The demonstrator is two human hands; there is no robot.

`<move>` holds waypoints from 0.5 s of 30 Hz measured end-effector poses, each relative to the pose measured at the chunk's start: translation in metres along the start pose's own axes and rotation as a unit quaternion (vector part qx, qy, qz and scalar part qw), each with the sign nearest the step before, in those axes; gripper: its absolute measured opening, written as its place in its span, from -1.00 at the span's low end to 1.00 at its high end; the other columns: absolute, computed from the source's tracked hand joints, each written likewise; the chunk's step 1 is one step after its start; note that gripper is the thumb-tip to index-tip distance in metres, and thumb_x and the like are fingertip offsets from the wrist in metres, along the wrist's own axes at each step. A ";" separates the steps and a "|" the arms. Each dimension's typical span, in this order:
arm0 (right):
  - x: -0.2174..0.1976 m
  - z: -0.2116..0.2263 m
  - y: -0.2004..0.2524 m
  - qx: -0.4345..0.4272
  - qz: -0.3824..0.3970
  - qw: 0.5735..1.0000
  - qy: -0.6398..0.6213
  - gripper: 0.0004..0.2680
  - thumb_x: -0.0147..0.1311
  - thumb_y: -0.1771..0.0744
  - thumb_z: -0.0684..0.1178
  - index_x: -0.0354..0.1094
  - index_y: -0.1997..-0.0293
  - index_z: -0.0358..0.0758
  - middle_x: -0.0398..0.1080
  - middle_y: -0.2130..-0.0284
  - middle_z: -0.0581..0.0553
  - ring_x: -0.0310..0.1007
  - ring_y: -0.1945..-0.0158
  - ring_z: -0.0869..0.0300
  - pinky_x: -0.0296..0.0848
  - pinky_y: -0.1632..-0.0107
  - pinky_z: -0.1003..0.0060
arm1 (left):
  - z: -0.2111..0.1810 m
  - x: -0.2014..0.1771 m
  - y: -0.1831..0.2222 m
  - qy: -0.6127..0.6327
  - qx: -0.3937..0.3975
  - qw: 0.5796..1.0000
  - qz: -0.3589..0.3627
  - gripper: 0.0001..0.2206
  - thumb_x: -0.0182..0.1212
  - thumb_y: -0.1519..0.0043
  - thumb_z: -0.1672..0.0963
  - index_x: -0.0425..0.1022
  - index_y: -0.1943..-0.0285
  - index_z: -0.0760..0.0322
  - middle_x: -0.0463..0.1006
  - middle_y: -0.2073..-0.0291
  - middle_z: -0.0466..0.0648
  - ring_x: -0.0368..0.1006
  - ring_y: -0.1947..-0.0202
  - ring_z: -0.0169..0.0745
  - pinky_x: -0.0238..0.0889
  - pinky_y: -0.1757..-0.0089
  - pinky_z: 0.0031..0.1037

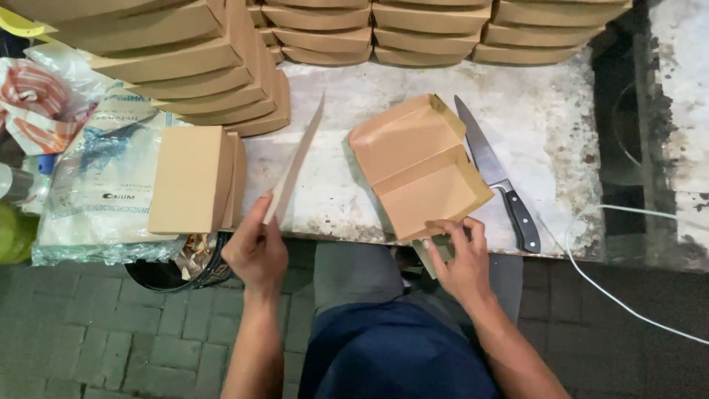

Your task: Folding and cutting large sheets of paper into smaller liners for food boxes using a knife.

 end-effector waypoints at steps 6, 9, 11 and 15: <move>0.001 0.000 0.007 -0.015 0.012 1.000 -0.011 -0.74 0.21 -0.28 -0.02 0.34 -0.05 -0.08 0.18 0.12 -0.16 0.47 0.19 -0.09 0.49 0.08 0.04 | -0.121 0.109 -0.001 0.121 0.287 0.932 0.183 -0.73 -0.09 -0.36 0.17 0.59 -0.02 0.20 0.60 0.03 0.00 0.51 -0.07 0.04 0.34 -0.08 -0.16; 0.002 -0.012 0.014 -0.017 0.025 0.999 -0.023 -0.73 0.17 -0.29 -0.04 0.32 -0.09 -0.12 0.20 0.10 -0.17 0.48 0.18 -0.06 0.52 0.11 0.01 | -0.107 0.150 0.040 0.126 0.344 0.897 0.248 -0.74 -0.12 -0.38 0.13 0.56 0.03 0.14 0.59 0.08 -0.05 0.45 -0.12 -0.03 0.20 -0.16 -0.14; -0.004 -0.013 0.015 -0.023 0.024 0.999 -0.034 -0.73 0.17 -0.29 -0.07 0.32 -0.10 -0.12 0.22 0.11 -0.15 0.50 0.21 -0.03 0.53 0.15 0.04 | -0.101 0.154 0.052 0.123 0.344 0.892 0.266 -0.77 -0.06 -0.36 0.11 0.55 0.00 0.16 0.58 0.05 -0.05 0.44 -0.13 -0.02 0.17 -0.18 -0.15; -0.010 -0.026 0.018 -0.037 0.009 0.998 -0.048 -0.73 0.16 -0.29 -0.12 0.32 -0.10 -0.14 0.29 0.10 -0.12 0.50 0.26 0.06 0.54 0.19 0.10 | -0.097 0.156 0.059 0.108 0.346 0.885 0.293 -0.80 0.06 -0.32 0.13 0.54 -0.03 0.23 0.57 0.01 -0.01 0.41 -0.14 0.02 0.13 -0.21 -0.14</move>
Point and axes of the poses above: each hand's wrist, its own y-axis away from the middle knuckle, its own x-axis out of the palm, z = x × y, the point moved 7 cm from there along -y, towards the middle knuckle
